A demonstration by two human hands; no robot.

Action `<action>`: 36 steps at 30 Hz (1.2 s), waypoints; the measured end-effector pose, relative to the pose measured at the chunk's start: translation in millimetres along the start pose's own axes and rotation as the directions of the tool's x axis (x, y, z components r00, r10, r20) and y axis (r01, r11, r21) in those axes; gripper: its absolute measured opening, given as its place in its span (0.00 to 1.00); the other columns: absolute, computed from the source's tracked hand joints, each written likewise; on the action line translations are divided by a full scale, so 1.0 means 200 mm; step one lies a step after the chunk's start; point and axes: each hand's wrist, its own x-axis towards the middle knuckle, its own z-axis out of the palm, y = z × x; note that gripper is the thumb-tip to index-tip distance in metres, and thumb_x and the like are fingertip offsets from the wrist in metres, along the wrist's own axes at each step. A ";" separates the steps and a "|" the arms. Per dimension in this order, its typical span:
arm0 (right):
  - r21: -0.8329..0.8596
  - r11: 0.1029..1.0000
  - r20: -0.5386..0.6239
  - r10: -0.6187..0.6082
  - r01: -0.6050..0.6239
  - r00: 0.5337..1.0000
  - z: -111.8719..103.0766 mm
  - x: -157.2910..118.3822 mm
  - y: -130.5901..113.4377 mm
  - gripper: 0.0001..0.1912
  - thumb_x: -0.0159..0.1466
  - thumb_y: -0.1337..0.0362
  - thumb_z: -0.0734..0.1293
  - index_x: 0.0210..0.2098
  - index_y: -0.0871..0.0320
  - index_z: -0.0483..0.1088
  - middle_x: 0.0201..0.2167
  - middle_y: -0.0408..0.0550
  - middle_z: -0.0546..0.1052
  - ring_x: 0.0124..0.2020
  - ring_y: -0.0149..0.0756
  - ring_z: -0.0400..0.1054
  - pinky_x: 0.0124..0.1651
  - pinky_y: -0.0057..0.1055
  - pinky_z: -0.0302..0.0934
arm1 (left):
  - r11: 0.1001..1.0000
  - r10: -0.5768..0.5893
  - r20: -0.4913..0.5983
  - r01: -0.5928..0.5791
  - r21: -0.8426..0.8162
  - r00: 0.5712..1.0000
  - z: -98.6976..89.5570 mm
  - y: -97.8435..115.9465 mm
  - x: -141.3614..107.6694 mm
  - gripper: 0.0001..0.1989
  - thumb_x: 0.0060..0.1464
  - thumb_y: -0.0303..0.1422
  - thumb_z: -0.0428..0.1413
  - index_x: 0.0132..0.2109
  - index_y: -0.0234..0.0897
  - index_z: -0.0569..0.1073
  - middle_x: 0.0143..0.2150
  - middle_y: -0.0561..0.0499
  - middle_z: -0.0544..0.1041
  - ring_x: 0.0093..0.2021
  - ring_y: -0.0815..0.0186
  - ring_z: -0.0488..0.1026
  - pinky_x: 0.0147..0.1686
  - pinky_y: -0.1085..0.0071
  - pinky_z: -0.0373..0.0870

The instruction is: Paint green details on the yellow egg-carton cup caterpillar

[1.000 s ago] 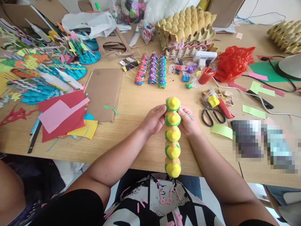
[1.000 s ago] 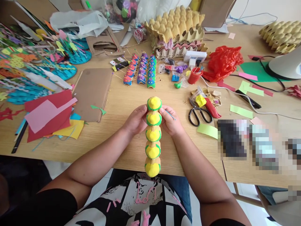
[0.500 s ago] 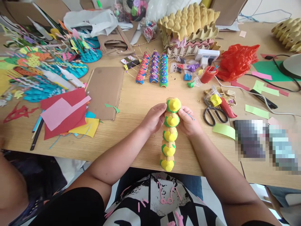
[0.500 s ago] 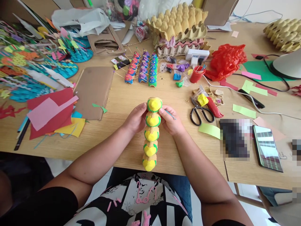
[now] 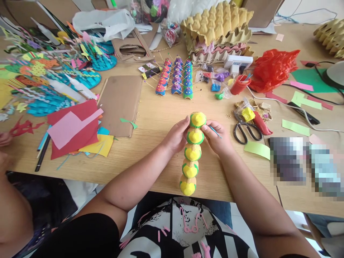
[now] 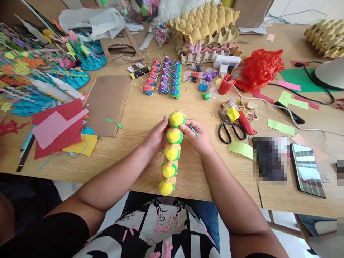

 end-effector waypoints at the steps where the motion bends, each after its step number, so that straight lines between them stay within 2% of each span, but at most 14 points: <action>1: 0.007 1.000 -0.006 0.000 0.001 1.000 0.00 0.00 0.00 0.19 0.56 0.45 0.82 0.34 0.52 0.80 0.28 0.39 0.79 0.30 0.30 0.70 0.38 0.30 0.67 | 1.000 -0.016 0.003 0.016 0.002 1.000 0.00 -0.01 0.00 0.33 0.51 0.61 0.69 0.49 0.37 0.85 0.42 0.47 0.86 0.40 0.63 0.80 0.40 0.69 0.75; 6: -0.079 0.995 -0.003 -0.066 0.065 0.998 0.01 0.00 -0.01 0.21 0.59 0.41 0.79 0.35 0.51 0.81 0.29 0.40 0.78 0.32 0.31 0.70 0.40 0.31 0.67 | 1.000 -0.021 0.012 0.021 0.004 1.000 -0.01 -0.02 0.01 0.28 0.53 0.61 0.67 0.48 0.43 0.84 0.42 0.47 0.85 0.44 0.57 0.81 0.44 0.63 0.75; 10: -0.172 0.971 -0.127 -0.189 0.166 0.974 0.00 0.01 -0.06 0.27 0.67 0.33 0.67 0.42 0.49 0.81 0.28 0.41 0.72 0.30 0.32 0.66 0.37 0.32 0.65 | 0.991 -0.131 -0.045 0.130 -0.009 0.990 -0.05 0.00 0.02 0.30 0.53 0.67 0.61 0.42 0.45 0.82 0.31 0.45 0.82 0.41 0.47 0.82 0.44 0.53 0.76; 12: -0.125 0.976 -0.176 -0.197 0.177 0.964 0.00 0.02 -0.08 0.26 0.68 0.34 0.67 0.43 0.47 0.79 0.24 0.39 0.66 0.26 0.32 0.60 0.32 0.32 0.60 | 0.985 -0.174 -0.059 0.172 -0.024 0.983 -0.07 0.01 0.02 0.32 0.53 0.69 0.59 0.41 0.45 0.81 0.27 0.45 0.80 0.37 0.47 0.83 0.42 0.51 0.77; 14: -0.041 0.983 -0.178 -0.185 0.181 0.966 0.01 0.02 -0.09 0.24 0.67 0.34 0.68 0.40 0.47 0.76 0.20 0.37 0.61 0.23 0.32 0.55 0.27 0.32 0.55 | 0.982 -0.182 -0.041 0.180 -0.051 0.982 -0.09 0.00 0.03 0.31 0.53 0.69 0.59 0.39 0.45 0.80 0.25 0.46 0.78 0.33 0.49 0.82 0.39 0.52 0.76; 16: -0.004 0.984 -0.153 -0.179 0.181 0.972 0.01 0.01 -0.09 0.25 0.65 0.34 0.70 0.34 0.49 0.74 0.20 0.38 0.64 0.22 0.31 0.55 0.27 0.32 0.53 | 0.980 -0.186 -0.015 0.184 -0.078 0.982 -0.10 -0.01 0.04 0.29 0.54 0.67 0.61 0.37 0.45 0.80 0.23 0.47 0.77 0.32 0.50 0.81 0.38 0.52 0.76; 19: -0.029 0.988 -0.092 -0.153 0.151 0.984 0.01 0.00 -0.08 0.24 0.61 0.38 0.77 0.28 0.52 0.73 0.24 0.40 0.72 0.26 0.30 0.61 0.30 0.32 0.56 | 0.980 -0.178 -0.014 0.176 -0.095 0.984 -0.10 -0.03 0.05 0.28 0.53 0.66 0.62 0.37 0.46 0.80 0.24 0.46 0.78 0.35 0.47 0.82 0.41 0.51 0.76; 22: -0.055 0.992 -0.045 -0.116 0.113 0.992 0.00 -0.01 -0.07 0.21 0.58 0.43 0.81 0.29 0.52 0.76 0.25 0.40 0.74 0.28 0.29 0.64 0.34 0.31 0.58 | 0.986 -0.149 -0.062 0.144 -0.080 0.987 -0.09 -0.05 0.05 0.28 0.53 0.66 0.62 0.41 0.47 0.82 0.29 0.44 0.81 0.41 0.43 0.83 0.44 0.50 0.76; 26: -0.111 0.989 -0.037 -0.104 0.099 0.994 0.02 -0.01 -0.08 0.20 0.55 0.47 0.83 0.31 0.52 0.77 0.27 0.40 0.75 0.30 0.30 0.65 0.36 0.30 0.61 | 0.992 -0.113 -0.123 0.106 -0.063 0.986 -0.07 -0.05 0.05 0.26 0.53 0.64 0.64 0.42 0.48 0.83 0.34 0.45 0.84 0.46 0.41 0.82 0.47 0.49 0.75; 31: -0.185 0.978 -0.019 -0.104 0.099 0.994 0.05 -0.02 -0.09 0.21 0.52 0.47 0.84 0.32 0.52 0.77 0.30 0.41 0.77 0.32 0.32 0.67 0.36 0.31 0.62 | 0.995 -0.089 -0.129 0.082 -0.063 0.988 -0.07 -0.07 0.05 0.24 0.52 0.62 0.66 0.38 0.47 0.82 0.32 0.46 0.83 0.44 0.43 0.82 0.43 0.52 0.75; 36: -0.339 0.919 -0.011 -0.218 0.202 0.976 0.03 -0.01 -0.07 0.20 0.59 0.45 0.80 0.30 0.53 0.76 0.29 0.41 0.75 0.30 0.31 0.63 0.36 0.33 0.58 | 0.990 -0.107 -0.157 0.091 -0.108 0.982 -0.05 -0.05 0.04 0.22 0.53 0.59 0.67 0.37 0.46 0.82 0.30 0.46 0.83 0.39 0.47 0.82 0.40 0.56 0.75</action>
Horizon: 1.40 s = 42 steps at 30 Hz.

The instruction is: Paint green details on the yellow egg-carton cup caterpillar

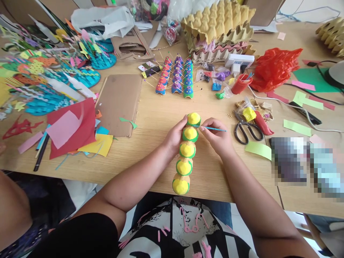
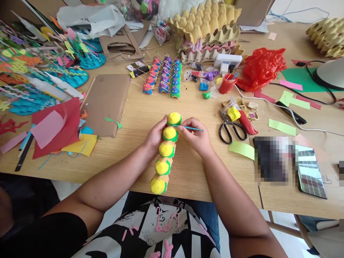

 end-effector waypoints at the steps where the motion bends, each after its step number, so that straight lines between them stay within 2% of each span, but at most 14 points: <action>1: -0.014 1.000 -0.003 -0.026 0.026 1.000 -0.01 0.00 0.00 0.20 0.60 0.44 0.79 0.30 0.53 0.75 0.29 0.41 0.75 0.31 0.31 0.63 0.36 0.33 0.58 | 1.000 -0.016 -0.008 0.016 -0.007 1.000 0.01 0.01 -0.01 0.21 0.53 0.58 0.68 0.36 0.46 0.81 0.29 0.47 0.82 0.36 0.49 0.82 0.38 0.58 0.74; 5: -0.056 0.996 0.017 -0.072 0.073 0.997 -0.02 0.01 0.02 0.21 0.60 0.43 0.79 0.31 0.53 0.75 0.31 0.42 0.74 0.33 0.33 0.66 0.39 0.34 0.61 | 0.994 -0.096 -0.023 0.094 -0.047 0.995 0.04 0.04 -0.04 0.16 0.57 0.52 0.68 0.35 0.46 0.80 0.23 0.51 0.77 0.24 0.61 0.74 0.27 0.66 0.67; 11: -0.096 0.991 -0.006 -0.089 0.088 0.996 -0.02 0.03 0.04 0.19 0.61 0.44 0.79 0.33 0.52 0.75 0.35 0.44 0.74 0.38 0.36 0.69 0.43 0.37 0.66 | 0.987 -0.141 -0.029 0.138 -0.077 0.990 0.07 0.06 -0.06 0.14 0.59 0.49 0.67 0.36 0.45 0.80 0.22 0.53 0.76 0.19 0.67 0.68 0.23 0.68 0.62; 14: -0.143 0.981 -0.023 -0.137 0.132 0.990 -0.03 0.03 0.05 0.18 0.62 0.45 0.78 0.34 0.51 0.75 0.38 0.46 0.74 0.44 0.40 0.70 0.49 0.40 0.67 | 0.984 -0.160 -0.028 0.157 -0.085 0.987 0.08 0.07 -0.06 0.13 0.59 0.49 0.66 0.37 0.45 0.81 0.21 0.53 0.76 0.19 0.67 0.69 0.24 0.68 0.64; 18: -0.160 0.973 -0.031 -0.171 0.164 0.985 -0.03 0.03 0.07 0.16 0.62 0.46 0.78 0.35 0.50 0.75 0.42 0.47 0.74 0.50 0.43 0.71 0.59 0.47 0.64 | 0.979 -0.182 -0.021 0.179 -0.103 0.983 0.08 0.07 -0.06 0.14 0.60 0.51 0.64 0.42 0.48 0.83 0.25 0.50 0.81 0.23 0.62 0.75 0.25 0.66 0.68; 21: -0.151 0.974 -0.033 -0.177 0.170 0.984 -0.03 0.03 0.08 0.16 0.63 0.47 0.78 0.35 0.50 0.75 0.44 0.47 0.74 0.52 0.43 0.71 0.62 0.48 0.63 | 0.983 -0.165 -0.030 0.162 -0.081 0.986 0.09 0.07 -0.06 0.14 0.60 0.50 0.63 0.44 0.48 0.84 0.27 0.49 0.82 0.27 0.59 0.78 0.27 0.66 0.70; 28: -0.176 0.972 -0.036 -0.165 0.157 0.986 -0.03 0.03 0.07 0.16 0.63 0.47 0.78 0.34 0.51 0.75 0.46 0.49 0.74 0.55 0.46 0.71 0.65 0.50 0.63 | 0.989 -0.144 -0.062 0.142 -0.037 0.988 0.12 0.08 -0.08 0.16 0.58 0.53 0.65 0.44 0.50 0.85 0.28 0.47 0.84 0.40 0.48 0.85 0.40 0.59 0.78; 37: -0.177 0.970 -0.033 -0.177 0.168 0.984 -0.03 0.03 0.08 0.16 0.63 0.47 0.77 0.35 0.50 0.75 0.46 0.50 0.76 0.55 0.46 0.72 0.64 0.51 0.64 | 0.992 -0.128 -0.059 0.129 0.006 0.990 0.14 0.09 -0.10 0.16 0.58 0.52 0.66 0.45 0.49 0.85 0.25 0.48 0.81 0.35 0.51 0.83 0.36 0.61 0.76; 42: -0.162 0.970 -0.029 -0.187 0.180 0.982 -0.03 0.03 0.09 0.13 0.65 0.50 0.77 0.35 0.50 0.75 0.49 0.51 0.78 0.57 0.46 0.73 0.66 0.52 0.64 | 0.993 -0.116 -0.052 0.116 0.001 0.992 0.10 0.07 -0.08 0.14 0.58 0.50 0.66 0.43 0.48 0.84 0.27 0.50 0.82 0.29 0.58 0.79 0.31 0.65 0.72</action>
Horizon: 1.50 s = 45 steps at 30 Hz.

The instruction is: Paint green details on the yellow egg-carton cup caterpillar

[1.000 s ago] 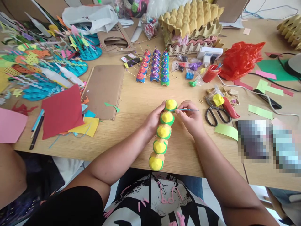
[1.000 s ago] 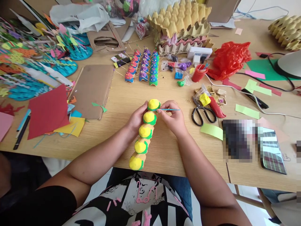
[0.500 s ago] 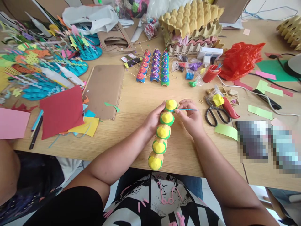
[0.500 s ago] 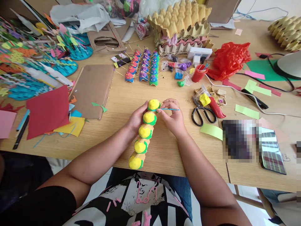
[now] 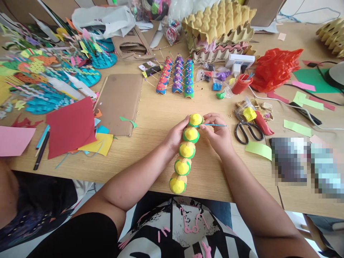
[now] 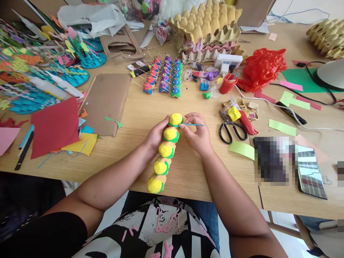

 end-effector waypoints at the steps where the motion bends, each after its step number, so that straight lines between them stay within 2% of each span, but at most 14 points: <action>1: 0.008 1.000 0.006 0.003 -0.003 1.000 0.00 0.00 0.00 0.13 0.65 0.50 0.76 0.35 0.50 0.75 0.50 0.51 0.78 0.58 0.46 0.73 0.67 0.52 0.64 | 1.000 -0.001 0.007 0.001 -0.006 1.000 -0.01 0.00 0.01 0.13 0.58 0.50 0.66 0.43 0.48 0.84 0.28 0.50 0.83 0.28 0.60 0.78 0.30 0.66 0.71; 6: 0.101 0.994 0.057 0.046 -0.052 0.997 0.01 -0.01 -0.02 0.16 0.64 0.47 0.77 0.35 0.51 0.74 0.58 0.52 0.80 0.64 0.47 0.73 0.72 0.54 0.62 | 1.000 -0.003 -0.021 0.002 -0.017 1.000 -0.03 0.00 0.02 0.13 0.58 0.49 0.67 0.39 0.46 0.83 0.27 0.51 0.81 0.23 0.64 0.73 0.26 0.68 0.65; 10: 0.197 0.975 0.096 0.081 -0.099 0.992 0.02 -0.01 -0.05 0.15 0.66 0.48 0.76 0.36 0.51 0.74 0.58 0.51 0.81 0.64 0.46 0.74 0.72 0.55 0.64 | 0.999 0.012 0.037 -0.011 -0.030 0.999 -0.05 0.00 0.03 0.15 0.57 0.50 0.68 0.36 0.44 0.82 0.27 0.50 0.80 0.22 0.65 0.71 0.25 0.67 0.63; 14: 0.154 0.985 0.101 0.068 -0.083 0.993 0.01 -0.01 -0.06 0.17 0.66 0.46 0.75 0.35 0.51 0.73 0.58 0.52 0.80 0.64 0.47 0.74 0.72 0.55 0.64 | 0.998 -0.037 0.015 0.038 -0.048 0.999 -0.07 -0.01 0.05 0.15 0.57 0.52 0.67 0.39 0.47 0.82 0.27 0.49 0.81 0.26 0.58 0.78 0.30 0.64 0.70; 19: 0.096 0.994 0.089 0.038 -0.046 0.995 0.01 -0.01 -0.06 0.18 0.66 0.45 0.75 0.35 0.51 0.73 0.57 0.52 0.80 0.63 0.47 0.74 0.71 0.55 0.64 | 0.996 -0.068 0.016 0.069 -0.058 0.998 -0.06 0.00 0.03 0.16 0.58 0.53 0.66 0.43 0.48 0.84 0.27 0.48 0.81 0.28 0.56 0.80 0.31 0.63 0.72; 26: 0.084 0.996 0.067 0.007 -0.013 0.998 0.02 -0.01 -0.03 0.16 0.67 0.46 0.74 0.36 0.51 0.74 0.55 0.52 0.80 0.60 0.47 0.75 0.70 0.55 0.64 | 0.997 -0.053 -0.005 0.053 -0.055 0.999 -0.02 0.01 0.00 0.17 0.60 0.53 0.65 0.46 0.48 0.84 0.27 0.48 0.82 0.27 0.57 0.79 0.31 0.63 0.72; 35: 0.070 0.997 0.060 -0.017 0.013 0.998 0.02 0.00 -0.03 0.17 0.67 0.45 0.74 0.36 0.50 0.73 0.53 0.53 0.81 0.59 0.47 0.75 0.68 0.55 0.66 | 0.997 -0.045 0.027 0.047 -0.069 0.999 -0.02 0.01 0.01 0.20 0.60 0.56 0.63 0.48 0.49 0.84 0.31 0.46 0.84 0.31 0.56 0.82 0.26 0.67 0.70; 40: 0.067 0.998 0.062 0.002 -0.006 0.998 0.02 -0.01 -0.03 0.18 0.66 0.43 0.74 0.35 0.50 0.73 0.53 0.52 0.81 0.59 0.47 0.75 0.68 0.55 0.66 | 0.998 -0.017 -0.008 0.017 -0.056 1.000 -0.03 0.00 0.02 0.19 0.59 0.55 0.64 0.46 0.48 0.85 0.32 0.46 0.85 0.34 0.53 0.83 0.30 0.65 0.72; 45: 0.137 0.989 0.073 0.044 -0.053 0.996 0.02 -0.02 -0.03 0.17 0.66 0.45 0.74 0.36 0.50 0.72 0.56 0.52 0.80 0.62 0.47 0.74 0.69 0.54 0.66 | 0.999 -0.008 0.007 0.008 -0.047 1.000 -0.05 -0.02 0.04 0.20 0.56 0.57 0.66 0.45 0.50 0.85 0.33 0.46 0.85 0.40 0.49 0.85 0.35 0.61 0.76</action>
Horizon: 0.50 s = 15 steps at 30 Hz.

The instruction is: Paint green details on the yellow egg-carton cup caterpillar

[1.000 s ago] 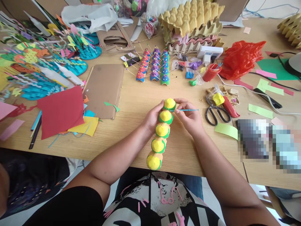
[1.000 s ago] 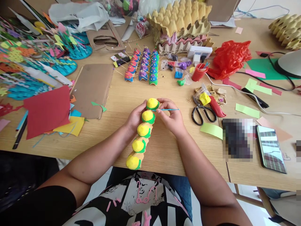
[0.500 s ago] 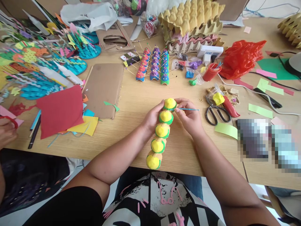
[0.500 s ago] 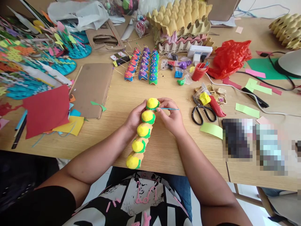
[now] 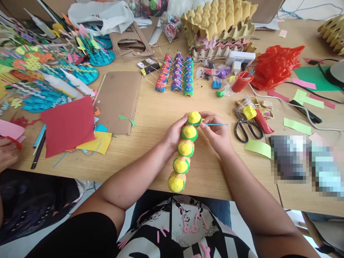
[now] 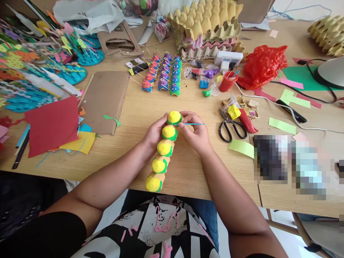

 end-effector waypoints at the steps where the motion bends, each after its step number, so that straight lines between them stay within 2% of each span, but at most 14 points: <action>1: 0.004 1.000 0.004 -0.003 0.003 1.000 0.00 0.00 0.00 0.17 0.66 0.46 0.75 0.36 0.50 0.72 0.56 0.52 0.80 0.62 0.47 0.74 0.69 0.54 0.66 | 1.000 0.014 0.007 -0.014 0.017 1.000 0.00 0.00 0.00 0.19 0.56 0.57 0.66 0.45 0.50 0.85 0.34 0.46 0.86 0.40 0.49 0.85 0.35 0.61 0.77; 5: -0.037 0.999 0.020 -0.032 0.033 0.999 0.00 0.00 0.01 0.16 0.67 0.46 0.74 0.36 0.50 0.73 0.56 0.52 0.80 0.62 0.46 0.74 0.69 0.55 0.65 | 0.989 0.118 0.093 -0.126 0.078 0.989 0.00 -0.01 0.00 0.15 0.59 0.51 0.66 0.40 0.46 0.85 0.37 0.48 0.87 0.39 0.54 0.84 0.32 0.67 0.74; 8: -0.074 0.996 0.019 -0.055 0.056 0.998 0.01 0.00 0.02 0.17 0.66 0.44 0.74 0.36 0.49 0.73 0.56 0.52 0.80 0.62 0.47 0.73 0.70 0.55 0.65 | 0.984 0.159 0.145 -0.168 0.053 0.977 0.00 -0.01 0.00 0.13 0.64 0.46 0.63 0.39 0.42 0.85 0.34 0.49 0.86 0.39 0.57 0.84 0.33 0.68 0.75; 11: -0.124 0.989 0.003 -0.083 0.083 0.997 0.01 0.00 0.02 0.17 0.66 0.44 0.74 0.36 0.49 0.73 0.54 0.52 0.80 0.61 0.47 0.74 0.69 0.55 0.64 | 0.987 0.152 0.092 -0.156 0.028 0.984 0.01 0.00 0.00 0.13 0.68 0.42 0.59 0.39 0.40 0.84 0.31 0.51 0.84 0.39 0.59 0.84 0.35 0.70 0.76; 15: -0.182 0.977 -0.010 -0.113 0.109 0.994 0.02 0.00 0.01 0.15 0.68 0.47 0.73 0.35 0.50 0.73 0.53 0.52 0.81 0.58 0.47 0.75 0.66 0.53 0.66 | 0.994 0.113 0.021 -0.113 -0.011 0.993 0.02 0.00 -0.01 0.13 0.69 0.39 0.59 0.37 0.39 0.82 0.31 0.52 0.84 0.34 0.65 0.82 0.35 0.73 0.75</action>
